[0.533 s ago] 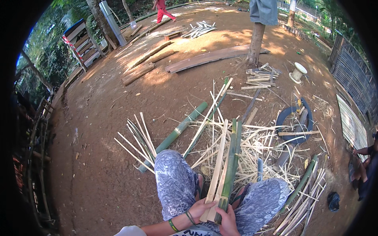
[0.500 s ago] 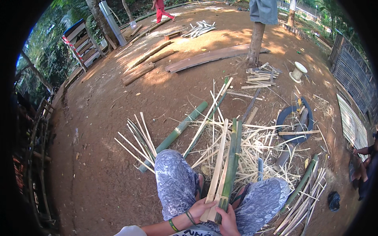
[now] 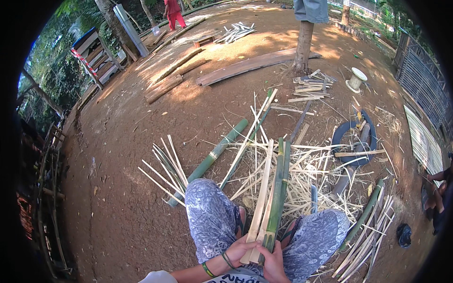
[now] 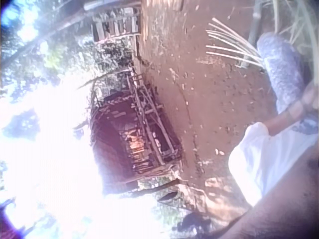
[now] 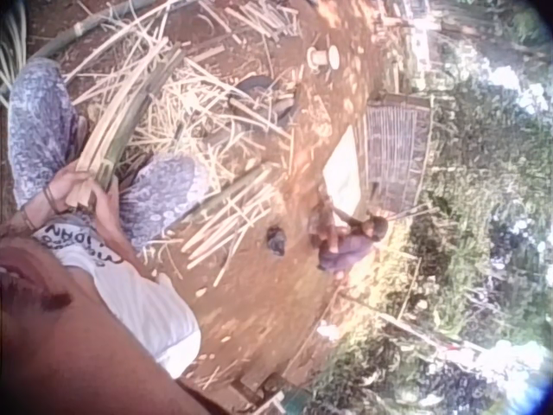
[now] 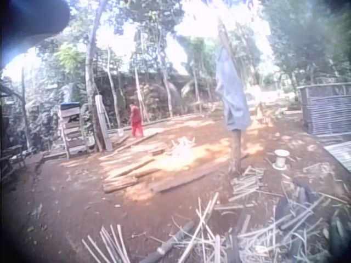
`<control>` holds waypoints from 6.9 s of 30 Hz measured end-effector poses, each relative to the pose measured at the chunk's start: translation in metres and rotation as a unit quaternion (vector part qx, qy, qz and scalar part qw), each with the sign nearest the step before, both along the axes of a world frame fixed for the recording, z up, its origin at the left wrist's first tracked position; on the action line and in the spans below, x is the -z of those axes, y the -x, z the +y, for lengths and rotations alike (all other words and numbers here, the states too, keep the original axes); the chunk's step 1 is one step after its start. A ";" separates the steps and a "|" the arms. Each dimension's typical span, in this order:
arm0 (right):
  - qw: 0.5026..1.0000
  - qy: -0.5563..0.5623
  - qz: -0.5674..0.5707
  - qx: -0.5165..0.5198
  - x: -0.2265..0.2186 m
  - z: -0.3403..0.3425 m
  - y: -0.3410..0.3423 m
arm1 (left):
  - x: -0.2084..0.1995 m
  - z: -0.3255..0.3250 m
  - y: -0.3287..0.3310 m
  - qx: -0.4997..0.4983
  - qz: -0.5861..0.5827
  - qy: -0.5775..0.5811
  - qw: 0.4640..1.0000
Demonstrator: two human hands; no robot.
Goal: The person sits on the ground and uses a machete to split green bamboo stalks into thin strips. They repeatedly position the bamboo, strike it with the blade, and separate the resulting strips, accumulating a pile of processed material.
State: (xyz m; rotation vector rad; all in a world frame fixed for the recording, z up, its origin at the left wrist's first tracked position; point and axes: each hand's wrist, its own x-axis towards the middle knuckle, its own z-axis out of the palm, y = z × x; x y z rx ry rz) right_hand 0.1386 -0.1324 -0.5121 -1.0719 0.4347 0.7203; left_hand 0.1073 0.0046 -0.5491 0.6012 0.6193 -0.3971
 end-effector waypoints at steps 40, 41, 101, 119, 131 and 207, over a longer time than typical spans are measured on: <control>0.999 -0.021 -0.038 0.029 0.013 0.007 -0.015 | -0.003 0.005 -0.021 -0.029 0.006 0.012 0.999; 0.998 -0.021 -0.043 0.029 0.016 0.007 -0.014 | -0.004 0.006 -0.020 -0.029 0.003 0.015 0.999; 0.997 0.031 -0.048 0.045 0.017 -0.012 -0.005 | -0.003 0.004 -0.011 -0.027 -0.008 0.011 1.000; 0.990 -0.066 -0.124 0.015 0.007 -0.010 -0.022 | -0.030 0.010 -0.034 -0.007 -0.107 -0.041 0.993; 0.973 -0.052 -0.219 0.045 -0.004 0.043 -0.175 | -0.046 0.057 -0.197 0.014 -0.199 -0.144 0.969; 0.877 0.455 -0.149 -0.053 0.283 -0.221 -0.043 | 0.039 0.013 -0.223 -0.008 -0.230 -0.199 0.953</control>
